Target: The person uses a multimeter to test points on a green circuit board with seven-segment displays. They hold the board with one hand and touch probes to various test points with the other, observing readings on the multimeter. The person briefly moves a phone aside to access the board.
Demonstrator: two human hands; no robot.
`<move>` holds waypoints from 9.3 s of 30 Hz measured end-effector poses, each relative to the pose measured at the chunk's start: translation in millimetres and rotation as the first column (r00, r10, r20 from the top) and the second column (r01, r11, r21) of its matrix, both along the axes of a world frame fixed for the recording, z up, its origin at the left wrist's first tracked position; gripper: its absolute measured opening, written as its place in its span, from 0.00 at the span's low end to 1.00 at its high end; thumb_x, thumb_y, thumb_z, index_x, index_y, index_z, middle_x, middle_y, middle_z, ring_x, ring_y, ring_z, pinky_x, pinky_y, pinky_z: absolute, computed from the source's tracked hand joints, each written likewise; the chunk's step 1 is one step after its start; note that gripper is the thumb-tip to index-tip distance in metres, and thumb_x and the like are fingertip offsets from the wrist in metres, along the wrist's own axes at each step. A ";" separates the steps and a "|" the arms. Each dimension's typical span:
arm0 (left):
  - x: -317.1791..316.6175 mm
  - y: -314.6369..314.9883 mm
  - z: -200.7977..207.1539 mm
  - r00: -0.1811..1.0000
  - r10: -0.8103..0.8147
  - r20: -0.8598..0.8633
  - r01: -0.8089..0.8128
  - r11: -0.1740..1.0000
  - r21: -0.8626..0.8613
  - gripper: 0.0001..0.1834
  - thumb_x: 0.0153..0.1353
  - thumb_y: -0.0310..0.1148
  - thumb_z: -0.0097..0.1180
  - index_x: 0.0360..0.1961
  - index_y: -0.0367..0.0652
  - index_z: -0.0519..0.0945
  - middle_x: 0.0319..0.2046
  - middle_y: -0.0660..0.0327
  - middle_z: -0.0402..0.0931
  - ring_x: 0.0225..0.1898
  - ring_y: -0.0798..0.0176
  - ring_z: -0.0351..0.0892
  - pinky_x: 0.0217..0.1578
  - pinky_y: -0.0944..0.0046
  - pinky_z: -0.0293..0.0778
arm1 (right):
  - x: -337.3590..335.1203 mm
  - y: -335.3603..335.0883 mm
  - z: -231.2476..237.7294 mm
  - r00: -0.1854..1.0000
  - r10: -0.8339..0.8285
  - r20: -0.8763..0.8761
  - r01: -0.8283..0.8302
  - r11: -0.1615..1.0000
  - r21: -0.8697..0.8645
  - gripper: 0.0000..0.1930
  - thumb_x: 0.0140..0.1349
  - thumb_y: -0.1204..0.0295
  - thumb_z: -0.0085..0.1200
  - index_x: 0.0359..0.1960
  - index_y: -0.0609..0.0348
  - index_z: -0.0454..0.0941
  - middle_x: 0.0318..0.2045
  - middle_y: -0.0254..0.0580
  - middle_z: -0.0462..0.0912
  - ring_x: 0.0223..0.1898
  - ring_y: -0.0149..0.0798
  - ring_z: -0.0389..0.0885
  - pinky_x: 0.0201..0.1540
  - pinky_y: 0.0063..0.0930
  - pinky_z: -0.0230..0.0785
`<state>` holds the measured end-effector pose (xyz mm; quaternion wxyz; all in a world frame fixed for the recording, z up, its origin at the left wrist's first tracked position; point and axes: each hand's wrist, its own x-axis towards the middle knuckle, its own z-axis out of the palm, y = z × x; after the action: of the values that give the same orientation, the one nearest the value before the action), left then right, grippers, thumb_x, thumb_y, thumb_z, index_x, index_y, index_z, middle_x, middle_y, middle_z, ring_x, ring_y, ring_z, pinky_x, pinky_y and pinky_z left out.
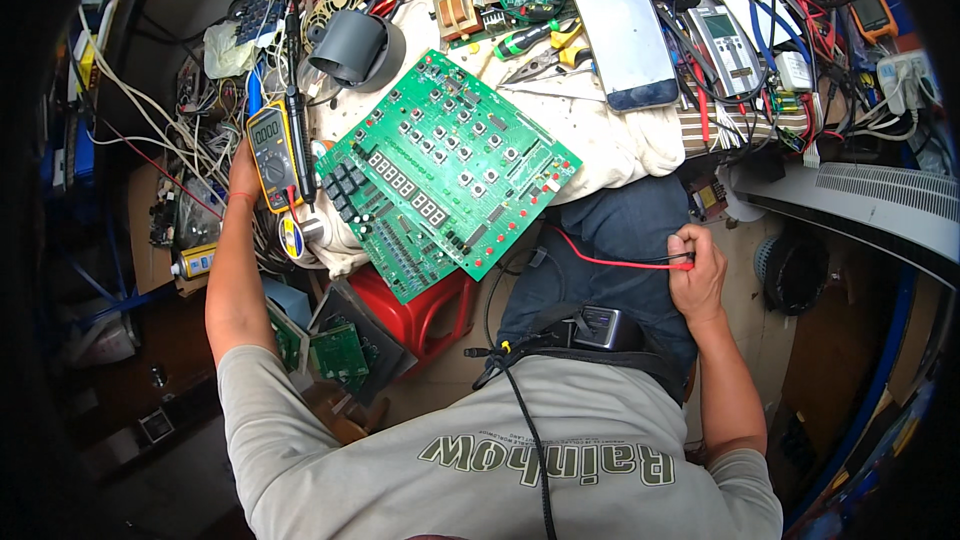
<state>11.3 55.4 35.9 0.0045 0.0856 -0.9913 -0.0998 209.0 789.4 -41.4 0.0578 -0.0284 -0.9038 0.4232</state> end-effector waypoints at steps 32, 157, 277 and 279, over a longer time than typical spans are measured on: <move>0.6 0.8 0.9 0.997 0.058 0.041 -0.055 0.995 -0.083 0.20 0.70 0.36 0.52 0.62 0.46 0.76 0.60 0.47 0.78 0.62 0.41 0.76 0.60 0.52 0.72 | -0.5 -0.3 -2.1 1.000 -0.003 -0.013 0.003 1.000 0.004 0.07 0.71 0.71 0.59 0.39 0.60 0.74 0.22 0.45 0.75 0.23 0.48 0.75 0.30 0.40 0.67; -73.2 331.1 58.9 0.883 -0.174 0.436 -0.138 0.791 0.596 0.14 0.66 0.43 0.65 0.42 0.44 0.86 0.33 0.70 0.78 0.33 0.73 0.70 0.37 0.69 0.66 | -2.4 5.8 -8.5 0.999 0.009 -0.052 -0.014 0.994 -0.111 0.08 0.71 0.70 0.60 0.38 0.60 0.75 0.19 0.45 0.76 0.22 0.52 0.76 0.30 0.42 0.68; -75.0 325.3 53.9 0.885 -0.176 0.430 -0.123 0.804 0.582 0.13 0.66 0.42 0.66 0.43 0.43 0.87 0.35 0.70 0.82 0.35 0.74 0.73 0.40 0.69 0.67 | -1.5 6.2 -8.4 1.000 0.001 -0.013 -0.003 0.994 -0.106 0.08 0.71 0.70 0.60 0.39 0.59 0.75 0.21 0.46 0.78 0.23 0.52 0.79 0.31 0.41 0.69; -73.5 325.5 53.2 0.893 -0.198 0.404 -0.100 0.788 0.607 0.13 0.67 0.41 0.66 0.43 0.43 0.87 0.35 0.70 0.82 0.35 0.74 0.73 0.39 0.69 0.67 | -1.5 5.9 -8.3 0.999 0.004 -0.037 -0.007 0.994 -0.105 0.08 0.71 0.70 0.60 0.38 0.59 0.75 0.21 0.46 0.78 0.23 0.52 0.78 0.31 0.41 0.69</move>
<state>-62.3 380.9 89.2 -0.2541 0.0763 -0.8802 -0.3934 207.5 795.3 -49.8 0.0714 -0.0213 -0.8791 0.4707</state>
